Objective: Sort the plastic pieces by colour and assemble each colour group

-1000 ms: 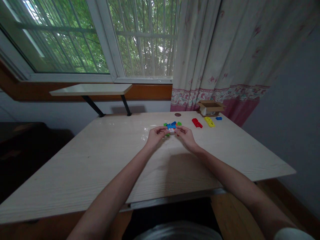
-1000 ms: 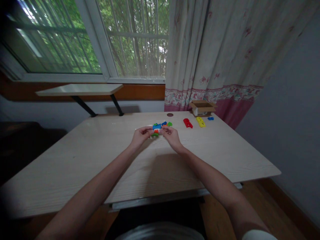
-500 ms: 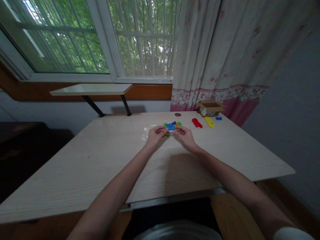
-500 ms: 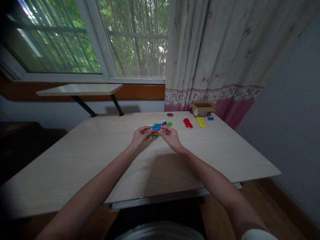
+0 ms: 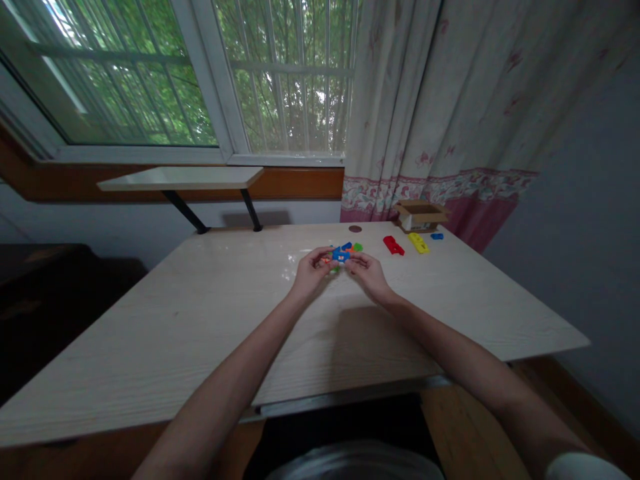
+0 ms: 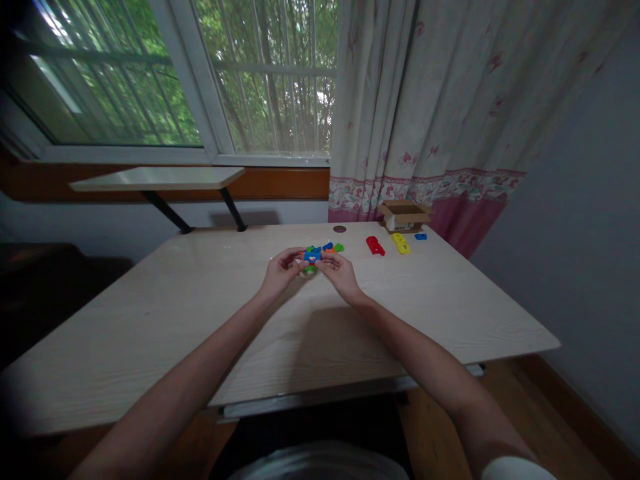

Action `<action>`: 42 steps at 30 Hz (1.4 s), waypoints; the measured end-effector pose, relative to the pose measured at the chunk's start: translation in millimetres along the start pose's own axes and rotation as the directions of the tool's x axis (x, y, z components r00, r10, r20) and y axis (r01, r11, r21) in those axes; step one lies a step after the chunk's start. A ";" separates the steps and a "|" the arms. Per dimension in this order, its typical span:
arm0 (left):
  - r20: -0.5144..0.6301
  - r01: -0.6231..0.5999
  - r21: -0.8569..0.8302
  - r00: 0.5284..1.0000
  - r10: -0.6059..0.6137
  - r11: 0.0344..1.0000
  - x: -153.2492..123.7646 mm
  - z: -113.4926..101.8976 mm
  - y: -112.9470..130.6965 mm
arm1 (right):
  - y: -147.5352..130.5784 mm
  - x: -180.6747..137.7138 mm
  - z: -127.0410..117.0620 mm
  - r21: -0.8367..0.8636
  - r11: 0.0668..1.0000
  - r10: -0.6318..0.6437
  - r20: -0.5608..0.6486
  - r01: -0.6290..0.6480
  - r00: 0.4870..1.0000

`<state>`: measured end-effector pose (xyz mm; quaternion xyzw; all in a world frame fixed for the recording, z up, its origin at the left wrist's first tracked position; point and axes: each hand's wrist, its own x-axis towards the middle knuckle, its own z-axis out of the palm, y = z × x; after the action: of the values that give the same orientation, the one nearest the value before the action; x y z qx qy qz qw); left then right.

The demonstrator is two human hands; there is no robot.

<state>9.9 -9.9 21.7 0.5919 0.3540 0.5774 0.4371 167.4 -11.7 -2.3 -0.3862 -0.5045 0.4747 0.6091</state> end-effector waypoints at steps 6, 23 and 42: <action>-0.005 -0.001 -0.008 1.000 0.001 1.000 -0.3 0.7 1.1 | -1.5 -1.3 2.2 -0.026 0.998 -0.066 -0.030 0.065 0.997; 0.009 -0.010 0.003 1.000 0.010 1.000 0.7 0.3 -2.9 | -4.1 -2.4 1.9 -0.061 0.992 -0.109 0.002 0.108 0.994; 0.017 0.033 -0.050 0.999 -0.032 0.998 0.7 2.0 -5.5 | 0.8 0.0 -1.4 -0.081 0.990 -0.117 0.018 0.118 0.993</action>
<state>12.5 -7.4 17.0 0.5797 0.3453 0.5740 0.4639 168.7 -11.5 -3.3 -0.3773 -0.5496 0.4194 0.6162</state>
